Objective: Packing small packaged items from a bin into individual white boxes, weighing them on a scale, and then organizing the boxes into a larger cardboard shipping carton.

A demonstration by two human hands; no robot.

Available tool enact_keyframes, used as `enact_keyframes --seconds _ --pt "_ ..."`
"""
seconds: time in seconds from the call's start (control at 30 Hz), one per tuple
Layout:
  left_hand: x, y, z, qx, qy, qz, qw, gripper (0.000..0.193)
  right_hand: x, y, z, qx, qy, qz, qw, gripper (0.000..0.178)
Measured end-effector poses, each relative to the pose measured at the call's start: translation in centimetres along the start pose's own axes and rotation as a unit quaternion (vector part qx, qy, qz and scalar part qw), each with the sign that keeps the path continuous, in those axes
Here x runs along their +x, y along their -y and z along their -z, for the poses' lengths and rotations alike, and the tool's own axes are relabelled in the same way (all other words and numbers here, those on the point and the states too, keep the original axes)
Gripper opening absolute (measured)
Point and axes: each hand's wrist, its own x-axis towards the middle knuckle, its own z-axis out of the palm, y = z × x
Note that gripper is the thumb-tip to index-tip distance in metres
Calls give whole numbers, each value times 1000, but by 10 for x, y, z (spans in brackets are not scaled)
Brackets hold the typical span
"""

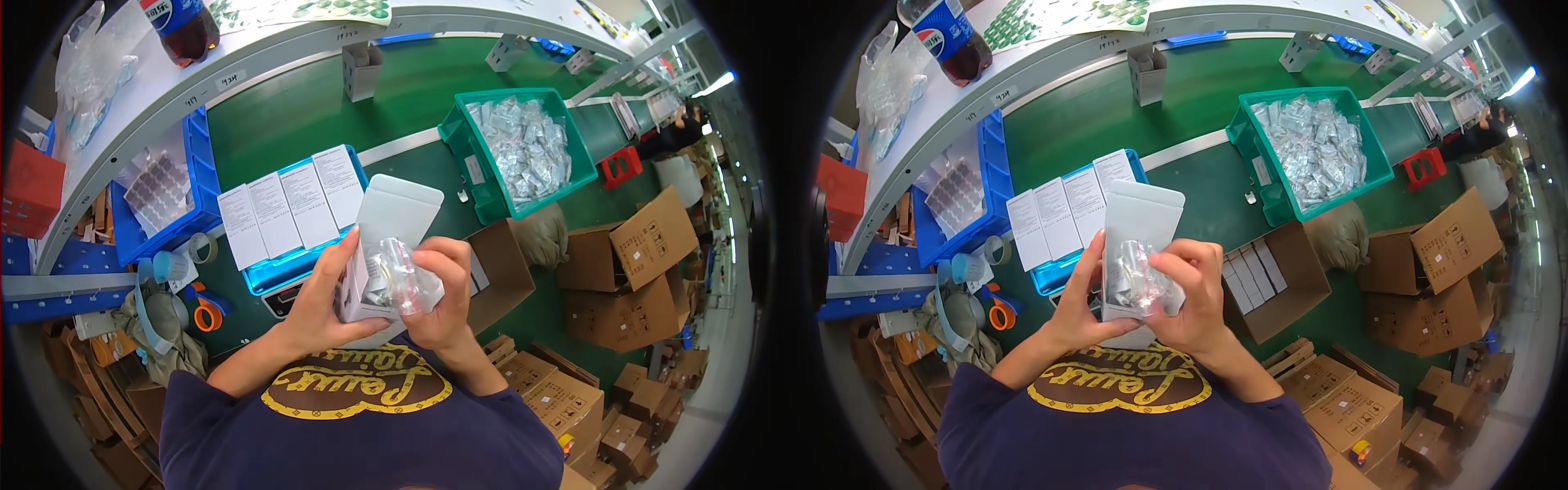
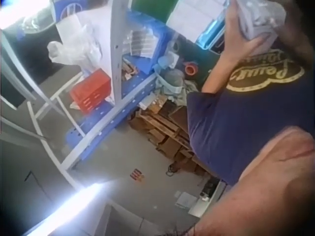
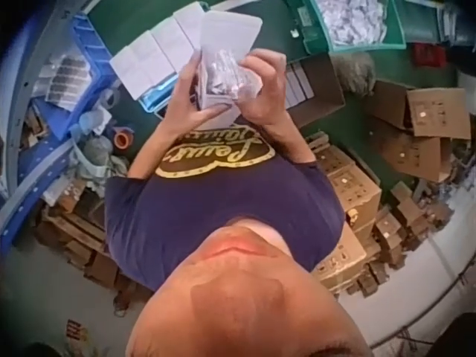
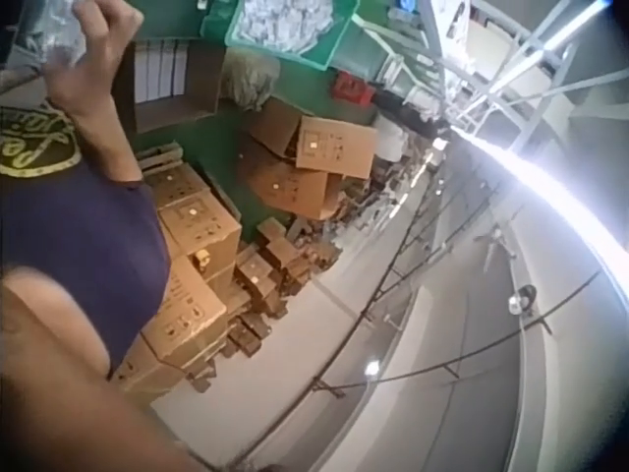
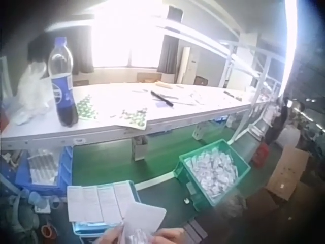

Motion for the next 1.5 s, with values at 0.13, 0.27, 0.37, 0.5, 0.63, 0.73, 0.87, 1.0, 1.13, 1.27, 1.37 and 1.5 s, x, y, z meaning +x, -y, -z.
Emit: enact_keyframes --seconds 0.13,0.27,0.37,0.5,0.63,0.73,0.87,1.0,1.13,1.27,1.37,1.5 --pt "0 -5 9 35 5 27 999 109 23 7 15 -100 129 106 981 33" --pt "0 -1 16 47 24 29 998 100 44 11 13 -143 347 63 925 36" --pt "-4 6 26 41 5 55 998 85 52 1 -1 -51 325 73 941 30" --pt "-14 23 32 -37 -25 79 996 71 -12 -32 -32 278 123 -145 942 77" --pt "-24 32 42 -71 -5 149 986 61 -16 -38 -43 158 262 -107 946 63" --pt "-31 36 31 -107 -11 168 980 62 -6 -47 -43 235 301 -195 903 36" --pt "-29 40 25 -144 -32 201 968 67 9 -30 -73 402 94 -169 895 21" --pt "-34 39 28 -164 -50 208 963 78 28 -35 -62 223 335 -189 896 31" --pt "-45 51 19 -180 -161 68 968 87 37 -24 -74 297 258 -258 882 33" --pt "-51 46 33 -191 -160 109 962 89 47 -20 -73 176 338 -204 902 27" --pt "-58 48 46 -154 -123 161 967 89 45 -18 -82 176 366 -234 883 30" --pt "-73 54 62 -138 -131 186 964 85 36 -13 -99 149 416 -96 892 44"
